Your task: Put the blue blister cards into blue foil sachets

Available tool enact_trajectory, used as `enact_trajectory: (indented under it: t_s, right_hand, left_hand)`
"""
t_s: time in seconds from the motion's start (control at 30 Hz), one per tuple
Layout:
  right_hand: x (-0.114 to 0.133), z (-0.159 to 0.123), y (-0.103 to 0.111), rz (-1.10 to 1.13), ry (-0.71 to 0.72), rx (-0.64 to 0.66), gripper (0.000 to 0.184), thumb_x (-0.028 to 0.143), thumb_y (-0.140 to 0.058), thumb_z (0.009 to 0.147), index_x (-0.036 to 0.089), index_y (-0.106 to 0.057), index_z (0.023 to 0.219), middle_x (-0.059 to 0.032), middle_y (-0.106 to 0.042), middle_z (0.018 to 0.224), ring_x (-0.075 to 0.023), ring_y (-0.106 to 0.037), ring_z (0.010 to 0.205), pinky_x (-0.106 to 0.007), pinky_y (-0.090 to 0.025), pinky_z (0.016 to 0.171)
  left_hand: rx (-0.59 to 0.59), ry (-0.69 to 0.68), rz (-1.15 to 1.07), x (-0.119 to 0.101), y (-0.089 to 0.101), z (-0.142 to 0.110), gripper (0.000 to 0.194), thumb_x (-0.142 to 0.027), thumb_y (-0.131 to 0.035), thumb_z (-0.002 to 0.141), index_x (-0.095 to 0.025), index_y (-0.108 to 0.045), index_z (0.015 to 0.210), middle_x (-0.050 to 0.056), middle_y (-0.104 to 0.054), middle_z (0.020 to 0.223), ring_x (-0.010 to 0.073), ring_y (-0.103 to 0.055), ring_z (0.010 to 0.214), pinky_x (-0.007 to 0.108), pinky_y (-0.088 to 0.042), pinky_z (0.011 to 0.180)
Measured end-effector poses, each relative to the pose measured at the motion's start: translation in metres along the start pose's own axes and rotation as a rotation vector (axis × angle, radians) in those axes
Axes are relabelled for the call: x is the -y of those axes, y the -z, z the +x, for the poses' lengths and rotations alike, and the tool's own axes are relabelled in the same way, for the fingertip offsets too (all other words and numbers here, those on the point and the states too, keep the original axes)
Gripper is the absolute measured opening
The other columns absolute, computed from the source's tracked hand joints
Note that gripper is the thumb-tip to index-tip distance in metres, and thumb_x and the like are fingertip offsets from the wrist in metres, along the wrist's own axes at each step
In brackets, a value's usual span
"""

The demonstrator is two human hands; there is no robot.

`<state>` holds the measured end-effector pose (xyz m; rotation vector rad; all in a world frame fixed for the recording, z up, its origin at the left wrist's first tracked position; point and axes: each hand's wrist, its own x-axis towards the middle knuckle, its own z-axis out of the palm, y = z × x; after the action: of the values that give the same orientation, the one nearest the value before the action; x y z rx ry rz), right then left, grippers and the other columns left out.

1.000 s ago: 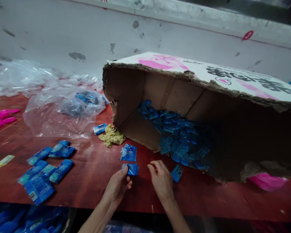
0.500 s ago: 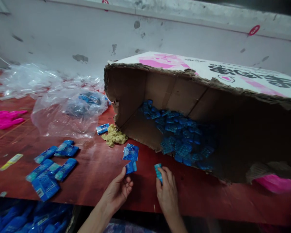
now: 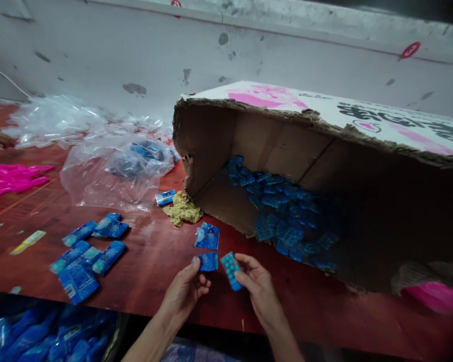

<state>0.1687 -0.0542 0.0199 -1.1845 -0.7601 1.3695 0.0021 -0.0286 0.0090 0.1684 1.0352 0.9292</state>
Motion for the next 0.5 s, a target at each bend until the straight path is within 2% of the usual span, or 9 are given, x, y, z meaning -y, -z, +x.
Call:
enact_trajectory:
  t_s: [0.23, 0.5]
  right_hand:
    - [0.007, -0.002, -0.008, -0.121, 0.008, 0.126, 0.029, 0.020, -0.065, 0.066, 0.019, -0.065, 0.095, -0.0040, -0.066, 0.088, -0.0182, -0.060, 0.081, -0.028, -0.048, 0.066]
    - [0.019, -0.001, -0.003, -0.346, 0.128, 0.207, 0.027, 0.012, -0.058, 0.069, 0.024, -0.069, 0.091, -0.0035, -0.065, 0.097, -0.0190, -0.058, 0.092, -0.031, -0.045, 0.082]
  left_hand:
    - [0.037, -0.002, 0.046, -0.001, 0.000, 0.000, 0.021, -0.031, -0.070, 0.064, -0.014, -0.057, 0.064, -0.001, -0.056, 0.044, 0.0120, -0.057, 0.045, 0.019, -0.046, 0.042]
    - [0.115, -0.027, 0.102, -0.008, 0.000, -0.001, 0.024, -0.035, -0.072, 0.060, -0.013, -0.061, 0.064, 0.001, -0.058, 0.048, 0.0116, -0.057, 0.048, 0.020, -0.047, 0.047]
